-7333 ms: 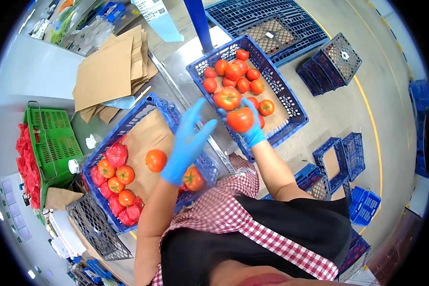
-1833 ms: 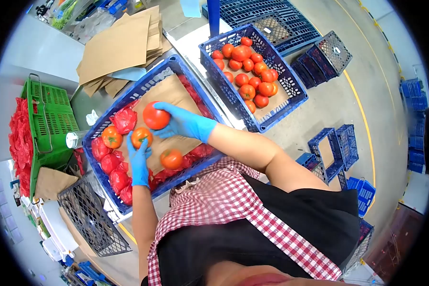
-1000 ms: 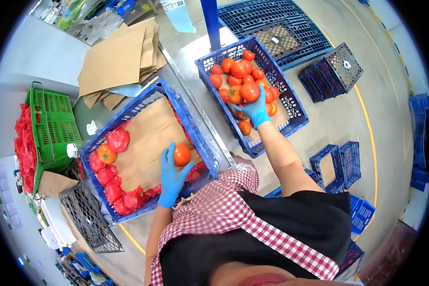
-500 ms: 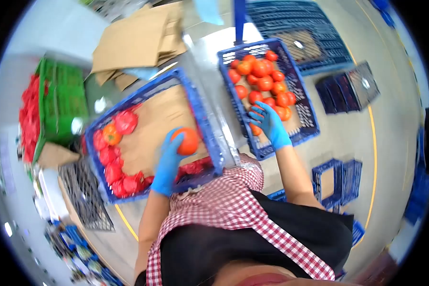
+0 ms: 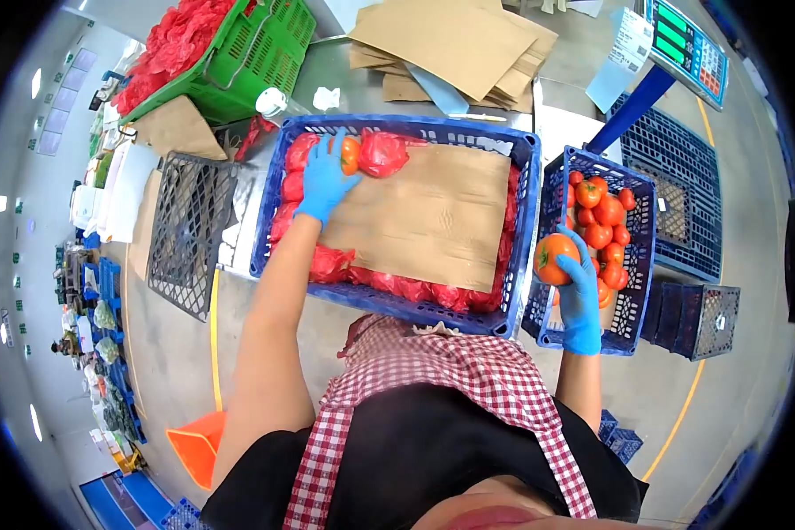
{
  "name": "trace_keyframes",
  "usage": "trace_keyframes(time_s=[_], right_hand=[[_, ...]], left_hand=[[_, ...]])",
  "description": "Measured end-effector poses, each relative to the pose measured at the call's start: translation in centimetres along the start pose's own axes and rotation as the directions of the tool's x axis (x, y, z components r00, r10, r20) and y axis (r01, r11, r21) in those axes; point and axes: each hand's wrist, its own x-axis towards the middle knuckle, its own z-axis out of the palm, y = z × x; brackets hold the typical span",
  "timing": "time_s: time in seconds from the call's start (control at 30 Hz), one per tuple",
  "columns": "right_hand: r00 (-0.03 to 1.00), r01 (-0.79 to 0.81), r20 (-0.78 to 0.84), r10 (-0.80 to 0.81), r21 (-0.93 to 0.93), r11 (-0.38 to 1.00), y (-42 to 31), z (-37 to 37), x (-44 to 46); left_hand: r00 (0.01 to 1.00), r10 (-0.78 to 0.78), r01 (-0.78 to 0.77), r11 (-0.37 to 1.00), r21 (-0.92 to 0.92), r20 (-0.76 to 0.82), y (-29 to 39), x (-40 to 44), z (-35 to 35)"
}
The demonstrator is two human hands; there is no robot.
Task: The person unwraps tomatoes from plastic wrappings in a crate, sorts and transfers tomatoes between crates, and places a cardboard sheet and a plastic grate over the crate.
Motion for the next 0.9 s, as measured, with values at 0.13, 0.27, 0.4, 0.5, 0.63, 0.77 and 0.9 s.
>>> trace_keyframes(time_s=[0.13, 0.27, 0.4, 0.5, 0.63, 0.77, 0.9], right_hand=[[0.993, -0.105, 0.101, 0.067, 0.445, 0.889, -1.9, -1.2, 0.3], [0.993, -0.07, 0.12, 0.001, 0.568, 0.82, -1.4, -2.9, -0.8], [0.979, -0.188, 0.196, 0.061, 0.74, 0.646, 0.2, 0.1, -1.1], [0.933, -0.36, 0.328, 0.148, 0.848, 0.388, 0.7, 1.6, -0.4], [0.894, -0.416, 0.444, 0.063, 0.768, 0.488, -1.5, 3.9, -1.4], [0.948, -0.25, 0.287, -0.135, 0.938, 0.241, -1.4, -0.7, -2.6], [0.988, 0.078, -0.001, -0.154, 0.864, 0.497, 1.5, -8.7, -3.3]], left_hand=[[0.966, -0.164, 0.216, 0.937, -0.274, 0.202, 1.5, 2.8, 1.6], [0.727, -0.013, 0.652, -0.301, -0.696, 0.687, 1.8, 0.8, 3.1], [0.669, 0.482, 0.711, -0.636, -0.299, 0.566, 10.2, -2.3, -2.9], [0.595, 0.711, 0.797, -0.582, -0.162, 0.374, 15.9, -2.3, -2.9], [0.653, 0.595, 0.653, -0.129, -0.746, 0.469, 22.0, -3.4, -4.9], [0.631, 0.536, 0.429, 0.36, -0.828, 0.56, 27.5, -4.5, -9.9], [0.807, 0.33, 0.18, 0.652, -0.736, 0.49, 21.4, -4.2, -6.8]])
